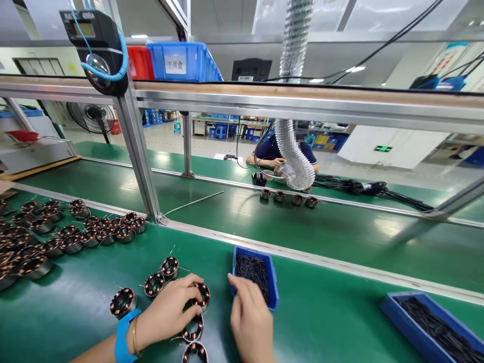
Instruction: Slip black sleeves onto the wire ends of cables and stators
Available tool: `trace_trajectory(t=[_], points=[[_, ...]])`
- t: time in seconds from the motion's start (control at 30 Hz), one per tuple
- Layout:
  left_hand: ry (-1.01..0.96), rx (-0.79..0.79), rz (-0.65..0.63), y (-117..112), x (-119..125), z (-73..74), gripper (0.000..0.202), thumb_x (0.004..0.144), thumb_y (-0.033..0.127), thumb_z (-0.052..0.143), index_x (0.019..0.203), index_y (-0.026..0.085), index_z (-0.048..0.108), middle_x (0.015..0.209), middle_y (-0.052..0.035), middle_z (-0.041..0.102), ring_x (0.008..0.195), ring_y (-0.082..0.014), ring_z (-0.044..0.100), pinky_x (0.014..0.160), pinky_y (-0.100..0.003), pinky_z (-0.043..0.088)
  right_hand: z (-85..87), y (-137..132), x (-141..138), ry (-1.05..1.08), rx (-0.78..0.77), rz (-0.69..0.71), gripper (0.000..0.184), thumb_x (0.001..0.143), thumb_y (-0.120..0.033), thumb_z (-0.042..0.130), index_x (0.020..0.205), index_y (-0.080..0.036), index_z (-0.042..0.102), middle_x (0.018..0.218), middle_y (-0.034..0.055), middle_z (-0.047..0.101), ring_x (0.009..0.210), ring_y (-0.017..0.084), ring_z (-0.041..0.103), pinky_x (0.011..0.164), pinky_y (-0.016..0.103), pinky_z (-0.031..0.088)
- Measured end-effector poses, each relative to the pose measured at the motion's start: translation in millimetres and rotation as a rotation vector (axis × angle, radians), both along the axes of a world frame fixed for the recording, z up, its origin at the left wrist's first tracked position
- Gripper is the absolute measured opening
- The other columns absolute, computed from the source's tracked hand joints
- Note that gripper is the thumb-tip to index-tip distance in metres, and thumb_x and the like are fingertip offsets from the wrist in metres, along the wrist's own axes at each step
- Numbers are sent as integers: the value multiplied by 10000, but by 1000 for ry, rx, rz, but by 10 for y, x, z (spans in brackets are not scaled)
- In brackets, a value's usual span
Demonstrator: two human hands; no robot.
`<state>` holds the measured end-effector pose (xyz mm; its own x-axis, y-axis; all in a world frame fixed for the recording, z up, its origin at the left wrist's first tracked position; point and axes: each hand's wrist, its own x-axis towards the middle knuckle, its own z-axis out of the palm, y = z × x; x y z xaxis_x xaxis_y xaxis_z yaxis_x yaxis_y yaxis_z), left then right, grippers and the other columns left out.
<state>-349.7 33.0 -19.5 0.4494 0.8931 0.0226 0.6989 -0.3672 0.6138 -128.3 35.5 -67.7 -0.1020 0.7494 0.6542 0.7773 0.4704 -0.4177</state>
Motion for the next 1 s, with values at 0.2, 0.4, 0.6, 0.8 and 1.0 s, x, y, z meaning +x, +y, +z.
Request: trace_trajectory(t=[0.2, 0.4, 0.6, 0.8, 1.0], points=[[-36, 72, -108, -53, -170, 172, 325, 866, 154, 622, 1159, 272, 698, 1430, -55, 579, 1299, -253, 562, 1113, -378, 447, 180, 518, 399, -531, -237, -146, 224, 870, -134, 634, 1030, -187, 781, 909, 104, 777, 838, 294, 692, 736, 403, 515], [463, 186, 119, 139, -759, 416, 445, 758, -27, 481, 1077, 218, 670, 1253, -111, 633, 1191, -345, 594, 959, -509, 492, 93, 646, 424, -514, -251, -134, 166, 825, -103, 680, 779, -238, 767, 744, 46, 741, 731, 242, 675, 663, 342, 450], [587, 109, 186, 253, -572, 252, 427, 800, -15, 526, 1104, 234, 692, 1042, -83, 667, 916, -295, 693, 826, -397, 505, 84, 582, 494, -412, -235, -163, 236, 983, -274, 536, 849, -258, 729, 836, 40, 733, 800, 227, 674, 650, 312, 482], [416, 32, 182, 176, -301, 167, 656, 831, 82, 593, 1440, 297, 477, 1013, -28, 740, 915, -248, 720, 745, -295, 498, 79, 544, 495, -206, -180, -195, 428, 1046, -425, 390, 822, -249, 708, 837, 49, 738, 735, 227, 693, 578, 316, 483], [520, -18, 201, 68, -321, 205, 784, 846, 122, 561, 1576, 204, 287, 919, -51, 759, 872, -289, 738, 715, -325, 527, 23, 559, 478, -94, -147, -166, 423, 1035, -321, 362, 1004, -219, 771, 976, 84, 792, 841, 238, 745, 762, 353, 564]])
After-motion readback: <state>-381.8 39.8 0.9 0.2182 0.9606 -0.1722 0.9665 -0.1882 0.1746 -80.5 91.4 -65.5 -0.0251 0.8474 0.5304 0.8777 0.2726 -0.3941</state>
